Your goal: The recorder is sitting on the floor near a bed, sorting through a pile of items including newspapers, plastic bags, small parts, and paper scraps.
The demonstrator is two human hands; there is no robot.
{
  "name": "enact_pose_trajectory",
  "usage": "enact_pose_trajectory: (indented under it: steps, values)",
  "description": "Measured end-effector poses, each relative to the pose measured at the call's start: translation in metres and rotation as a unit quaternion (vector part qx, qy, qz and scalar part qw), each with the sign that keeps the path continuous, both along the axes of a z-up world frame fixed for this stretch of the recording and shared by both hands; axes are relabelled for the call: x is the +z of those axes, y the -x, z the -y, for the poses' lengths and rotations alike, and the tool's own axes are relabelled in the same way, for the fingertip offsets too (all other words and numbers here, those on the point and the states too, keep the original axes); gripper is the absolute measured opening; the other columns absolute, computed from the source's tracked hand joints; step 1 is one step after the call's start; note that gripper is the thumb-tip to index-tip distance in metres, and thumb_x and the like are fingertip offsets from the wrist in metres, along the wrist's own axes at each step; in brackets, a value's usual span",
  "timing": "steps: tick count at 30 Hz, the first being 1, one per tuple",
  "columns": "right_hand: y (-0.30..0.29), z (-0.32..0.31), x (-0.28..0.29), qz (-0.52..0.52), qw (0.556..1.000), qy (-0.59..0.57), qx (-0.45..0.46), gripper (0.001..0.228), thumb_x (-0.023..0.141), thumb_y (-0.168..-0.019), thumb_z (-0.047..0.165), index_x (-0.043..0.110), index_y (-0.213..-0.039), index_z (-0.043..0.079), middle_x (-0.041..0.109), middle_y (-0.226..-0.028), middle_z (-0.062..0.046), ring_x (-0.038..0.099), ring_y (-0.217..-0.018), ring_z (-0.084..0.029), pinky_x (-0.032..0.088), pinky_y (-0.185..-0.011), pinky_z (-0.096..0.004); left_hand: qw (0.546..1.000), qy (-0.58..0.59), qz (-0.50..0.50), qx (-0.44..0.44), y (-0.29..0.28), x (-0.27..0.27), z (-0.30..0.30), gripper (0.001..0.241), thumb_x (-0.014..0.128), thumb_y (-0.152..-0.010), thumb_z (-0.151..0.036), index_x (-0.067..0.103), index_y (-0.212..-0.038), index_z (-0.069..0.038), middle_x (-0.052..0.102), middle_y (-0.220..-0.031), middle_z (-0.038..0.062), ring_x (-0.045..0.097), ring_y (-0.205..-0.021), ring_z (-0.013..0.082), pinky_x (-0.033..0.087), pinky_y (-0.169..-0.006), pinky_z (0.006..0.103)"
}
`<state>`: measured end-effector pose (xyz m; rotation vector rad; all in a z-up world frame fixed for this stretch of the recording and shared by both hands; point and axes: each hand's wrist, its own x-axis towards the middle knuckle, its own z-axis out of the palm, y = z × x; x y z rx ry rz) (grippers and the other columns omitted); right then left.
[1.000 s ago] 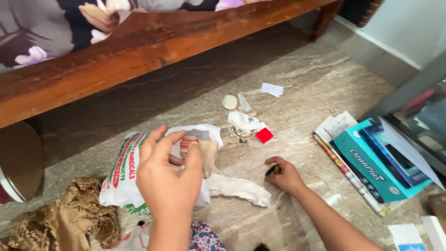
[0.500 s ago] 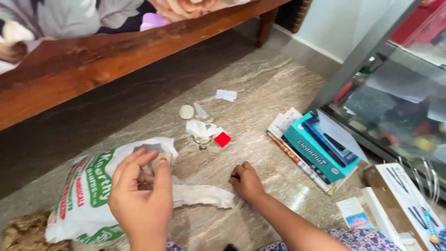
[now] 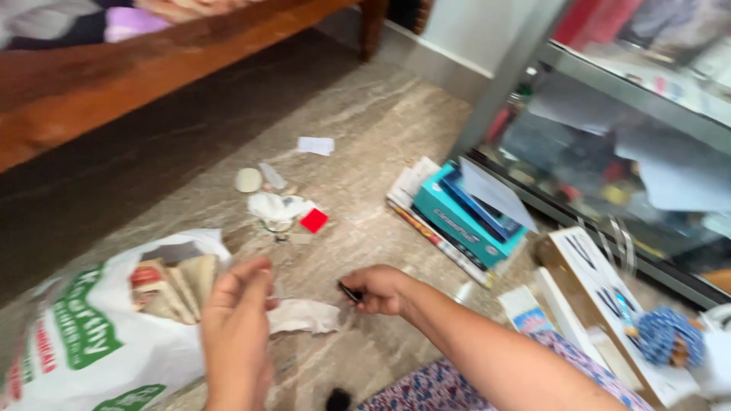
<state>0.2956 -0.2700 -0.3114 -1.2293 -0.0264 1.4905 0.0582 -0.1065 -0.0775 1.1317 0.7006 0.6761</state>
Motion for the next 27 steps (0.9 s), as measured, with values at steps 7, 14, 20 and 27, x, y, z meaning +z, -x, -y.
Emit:
enact_pose_trajectory:
  steps: [7,14,20,27]
  values:
    - [0.111,0.016,0.206,0.181,0.982,-0.056,-0.018,0.025,0.058,-0.104,0.019,0.067,-0.124,0.006,0.071,-0.109,-0.01,0.069,-0.096,-0.021,0.058,-0.084,-0.036,0.875,0.459,-0.086,-0.123,-0.037,-0.067,0.059,0.044,0.045,-0.104,-0.046,0.057,-0.12,-0.007,0.059,-0.112,0.009,0.057,-0.095,0.0259,0.05,-0.09,0.0462]
    - [0.037,0.082,0.224,0.709,0.693,0.133,0.006,0.033,0.066,-0.08,0.005,0.072,-0.112,0.008,0.071,-0.115,-0.015,0.069,-0.106,-0.032,0.057,-0.09,-0.04,0.835,0.505,0.014,-0.216,-0.039,-0.101,0.04,0.046,0.043,-0.102,-0.039,0.063,-0.108,0.002,0.069,-0.097,0.014,0.066,-0.093,0.0292,0.056,-0.087,0.0457]
    - [-0.034,0.154,0.216,0.741,0.503,0.421,-0.144,0.027,0.08,-0.081,0.021,0.075,-0.106,0.014,0.069,-0.115,-0.015,0.062,-0.112,-0.036,0.052,-0.096,-0.046,0.86,0.463,-0.037,-0.213,-0.044,-0.113,0.018,0.052,0.043,-0.101,-0.045,0.065,-0.1,0.002,0.06,-0.076,0.01,0.064,-0.084,0.0317,0.054,-0.076,0.0402]
    - [-0.07,0.178,0.199,0.824,0.363,0.388,-0.195,0.058,0.083,-0.055,0.014,0.077,-0.113,0.013,0.068,-0.115,-0.015,0.058,-0.109,-0.041,0.048,-0.086,-0.055,0.869,0.45,-0.118,-0.169,-0.044,-0.138,0.004,0.046,0.048,-0.1,-0.041,0.067,-0.109,0.0,0.055,-0.069,0.006,0.062,-0.081,0.0295,0.052,-0.073,0.039]
